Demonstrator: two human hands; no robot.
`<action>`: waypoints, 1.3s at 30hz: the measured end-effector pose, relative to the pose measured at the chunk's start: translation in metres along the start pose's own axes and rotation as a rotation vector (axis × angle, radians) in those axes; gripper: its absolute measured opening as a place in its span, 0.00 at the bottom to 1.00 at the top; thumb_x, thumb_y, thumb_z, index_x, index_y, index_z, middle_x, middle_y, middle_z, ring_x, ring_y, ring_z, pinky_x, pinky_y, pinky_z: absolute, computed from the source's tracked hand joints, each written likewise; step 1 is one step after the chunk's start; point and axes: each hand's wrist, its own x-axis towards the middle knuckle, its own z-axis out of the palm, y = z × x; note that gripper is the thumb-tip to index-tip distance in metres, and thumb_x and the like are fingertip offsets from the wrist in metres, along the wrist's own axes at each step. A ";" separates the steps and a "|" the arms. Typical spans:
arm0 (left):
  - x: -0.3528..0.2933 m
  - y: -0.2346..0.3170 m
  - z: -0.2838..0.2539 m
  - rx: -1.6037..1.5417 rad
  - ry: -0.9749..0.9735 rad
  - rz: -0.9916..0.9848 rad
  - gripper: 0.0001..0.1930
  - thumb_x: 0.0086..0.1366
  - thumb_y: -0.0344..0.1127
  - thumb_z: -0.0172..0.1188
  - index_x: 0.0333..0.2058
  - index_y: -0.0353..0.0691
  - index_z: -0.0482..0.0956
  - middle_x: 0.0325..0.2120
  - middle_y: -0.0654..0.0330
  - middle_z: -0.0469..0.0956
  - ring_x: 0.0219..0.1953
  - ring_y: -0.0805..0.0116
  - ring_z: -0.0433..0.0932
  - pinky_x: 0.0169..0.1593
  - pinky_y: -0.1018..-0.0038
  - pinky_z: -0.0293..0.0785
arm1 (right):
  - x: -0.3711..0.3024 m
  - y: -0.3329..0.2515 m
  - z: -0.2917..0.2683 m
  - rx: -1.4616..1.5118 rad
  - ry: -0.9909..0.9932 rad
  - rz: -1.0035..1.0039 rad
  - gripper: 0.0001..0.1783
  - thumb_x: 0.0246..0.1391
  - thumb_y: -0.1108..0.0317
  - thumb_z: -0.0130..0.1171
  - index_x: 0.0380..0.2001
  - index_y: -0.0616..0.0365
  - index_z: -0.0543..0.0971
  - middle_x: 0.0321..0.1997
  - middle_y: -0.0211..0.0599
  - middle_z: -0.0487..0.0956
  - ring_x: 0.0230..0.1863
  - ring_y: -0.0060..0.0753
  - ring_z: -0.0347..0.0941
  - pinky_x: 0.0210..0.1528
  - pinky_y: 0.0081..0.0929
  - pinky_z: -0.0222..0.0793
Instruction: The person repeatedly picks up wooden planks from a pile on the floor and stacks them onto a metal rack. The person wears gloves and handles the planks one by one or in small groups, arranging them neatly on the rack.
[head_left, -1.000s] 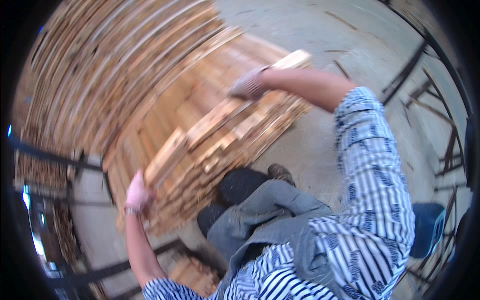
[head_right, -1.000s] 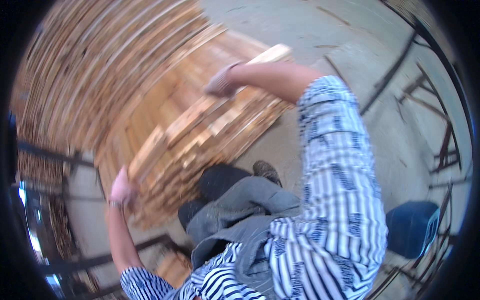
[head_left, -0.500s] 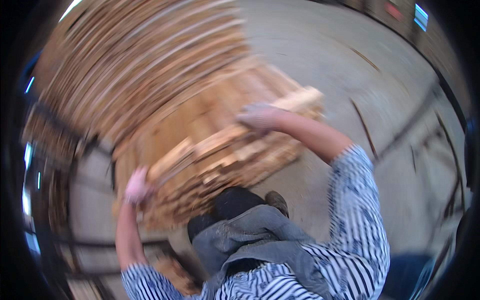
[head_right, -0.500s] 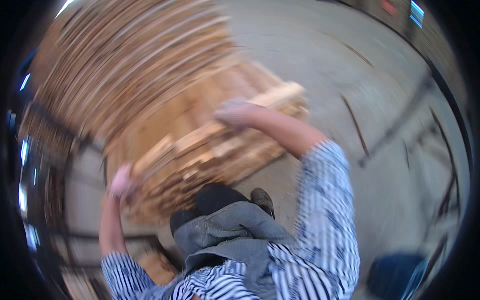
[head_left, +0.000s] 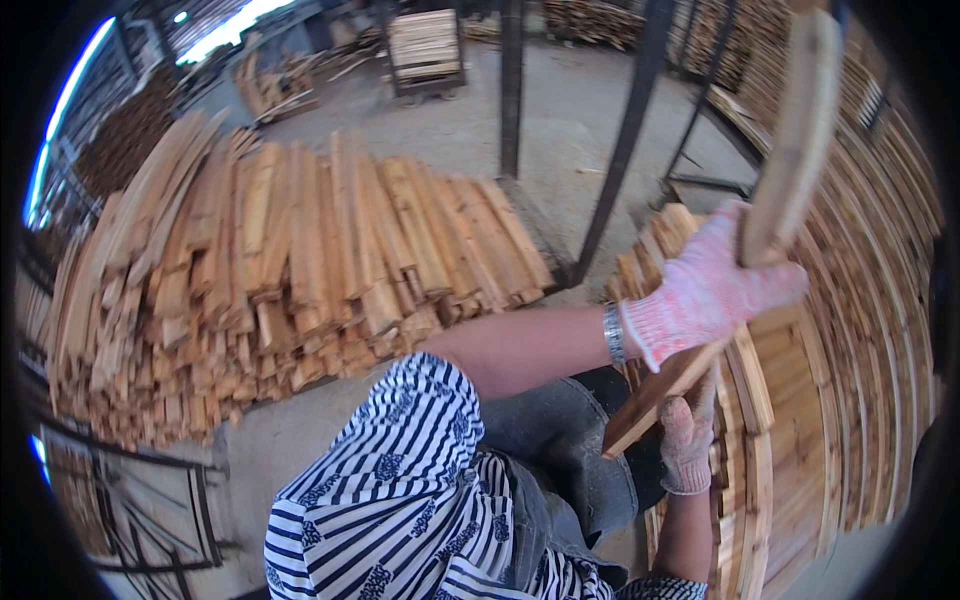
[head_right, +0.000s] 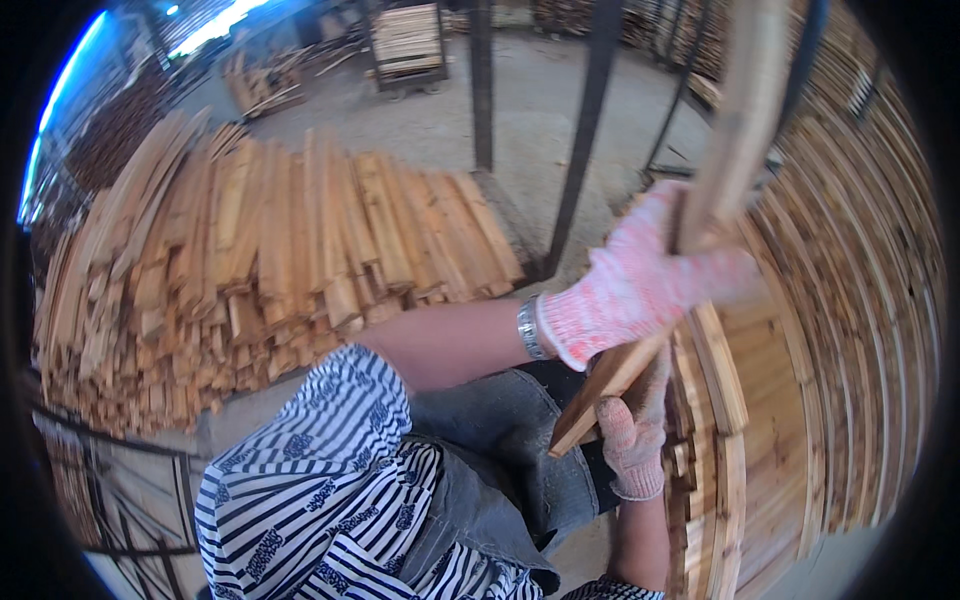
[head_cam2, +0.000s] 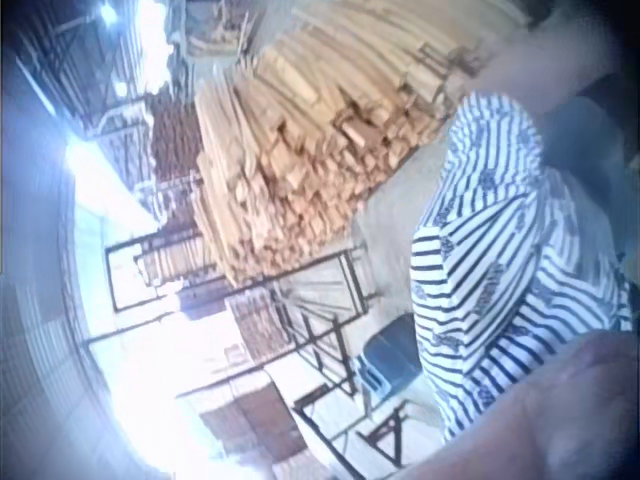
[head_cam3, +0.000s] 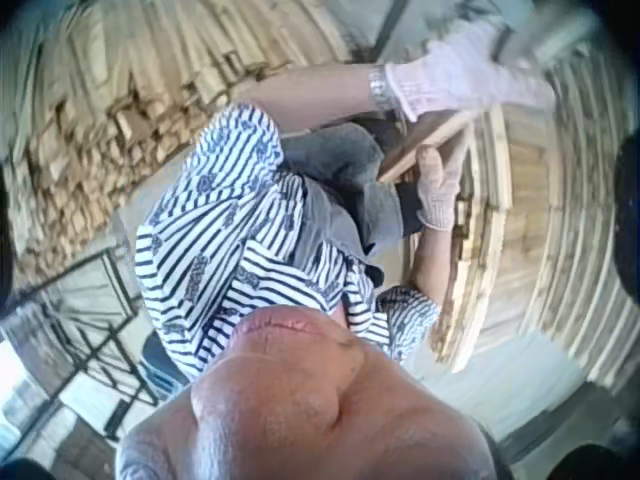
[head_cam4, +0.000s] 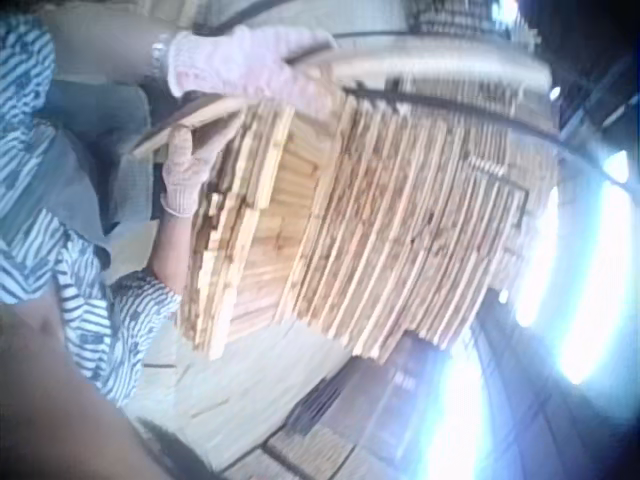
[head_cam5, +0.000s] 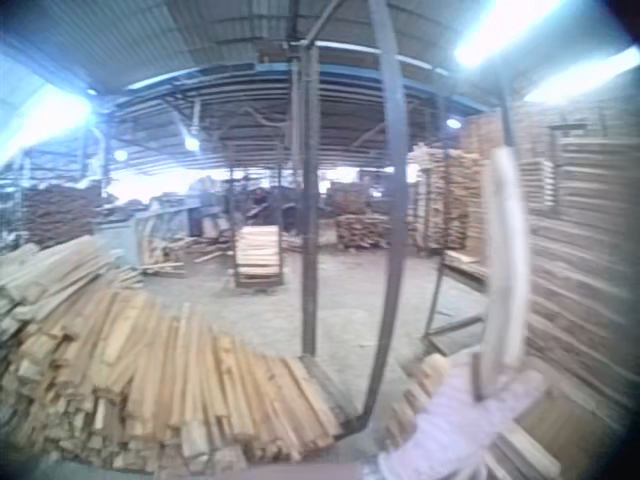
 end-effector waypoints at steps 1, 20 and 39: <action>-0.010 0.000 -0.023 -0.167 0.092 -0.018 0.32 0.62 0.48 0.68 0.56 0.36 0.65 0.46 0.56 0.75 0.45 0.61 0.79 0.51 0.66 0.79 | 0.006 0.003 0.016 0.148 -0.101 0.085 0.61 0.51 0.40 0.68 0.74 0.59 0.45 0.52 0.40 0.72 0.47 0.34 0.73 0.50 0.32 0.73; -0.305 0.015 -0.323 -0.265 1.315 -0.133 0.35 0.64 0.65 0.59 0.59 0.45 0.69 0.54 0.59 0.72 0.59 0.59 0.68 0.64 0.57 0.62 | 0.230 0.056 0.343 -0.291 -0.691 0.419 0.54 0.51 0.29 0.59 0.67 0.63 0.62 0.59 0.59 0.71 0.59 0.54 0.70 0.62 0.46 0.68; -0.219 0.019 -0.326 0.396 1.028 -0.300 0.36 0.75 0.50 0.50 0.72 0.40 0.49 0.66 0.55 0.62 0.66 0.67 0.63 0.69 0.70 0.57 | 0.246 0.148 0.353 -0.008 -0.742 0.681 0.54 0.61 0.47 0.61 0.75 0.61 0.42 0.68 0.52 0.68 0.66 0.35 0.67 0.67 0.27 0.60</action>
